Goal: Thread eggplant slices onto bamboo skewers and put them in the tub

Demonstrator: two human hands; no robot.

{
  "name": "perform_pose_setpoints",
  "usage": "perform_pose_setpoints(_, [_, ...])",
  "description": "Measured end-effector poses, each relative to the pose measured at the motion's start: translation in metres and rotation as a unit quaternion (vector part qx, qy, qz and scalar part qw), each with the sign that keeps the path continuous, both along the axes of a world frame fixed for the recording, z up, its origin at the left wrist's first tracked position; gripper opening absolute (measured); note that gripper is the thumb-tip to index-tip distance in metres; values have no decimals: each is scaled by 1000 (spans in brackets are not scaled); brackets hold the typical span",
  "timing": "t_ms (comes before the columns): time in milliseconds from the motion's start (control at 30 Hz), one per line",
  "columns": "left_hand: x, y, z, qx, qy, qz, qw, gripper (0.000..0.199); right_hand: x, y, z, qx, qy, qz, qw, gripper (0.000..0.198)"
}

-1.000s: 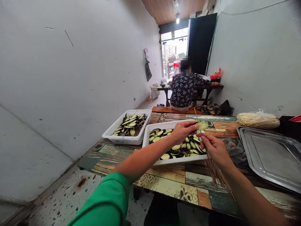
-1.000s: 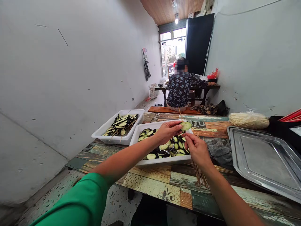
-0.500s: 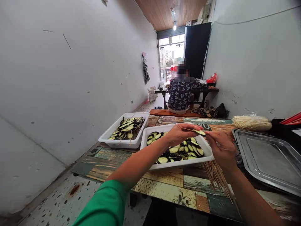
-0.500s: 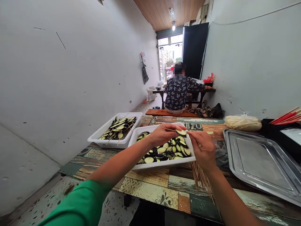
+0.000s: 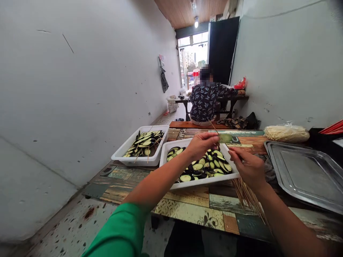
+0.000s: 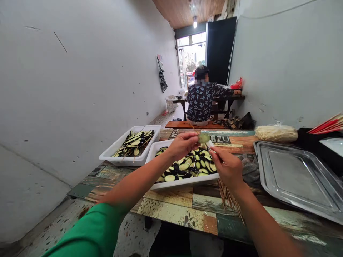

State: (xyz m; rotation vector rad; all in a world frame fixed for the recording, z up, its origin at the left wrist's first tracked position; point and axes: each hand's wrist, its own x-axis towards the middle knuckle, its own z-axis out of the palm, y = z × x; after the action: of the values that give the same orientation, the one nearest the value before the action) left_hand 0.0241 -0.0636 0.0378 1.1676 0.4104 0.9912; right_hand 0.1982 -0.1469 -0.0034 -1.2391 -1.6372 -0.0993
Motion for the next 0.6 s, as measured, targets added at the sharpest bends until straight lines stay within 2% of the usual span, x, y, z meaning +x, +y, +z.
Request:
perform_pose_setpoints(100, [-5,12,-1,-56,-25,94,994,30,-3,-2,3,-102,28,33,994,33])
perform_pose_setpoints(200, [-6,16,-4,-98,-11,128,987,25,-6,-4,6,-197,58,79,975,37])
perform_pose_setpoints(300, [2,11,-11,-87,58,67,992,27,-9,-3,6,-214,103,65,969,36])
perform_pose_setpoints(367, [7,8,-14,-48,131,14,990,27,-10,-1,5,-209,138,61,966,38])
perform_pose_setpoints(433, [8,9,-16,29,220,33,975,25,-9,2,2,-207,177,58,961,40])
perform_pose_setpoints(467, [6,11,-17,82,274,68,956,23,-9,3,1,-207,195,53,957,40])
perform_pose_setpoints(500, [2,14,-17,138,336,106,926,20,-8,5,0,-209,208,47,954,40])
perform_pose_setpoints(567, [-8,20,-18,232,476,136,837,16,-8,7,-2,-214,214,37,952,39])
perform_pose_setpoints(600, [-13,22,-20,259,541,122,791,18,-8,8,-2,-214,207,34,954,37])
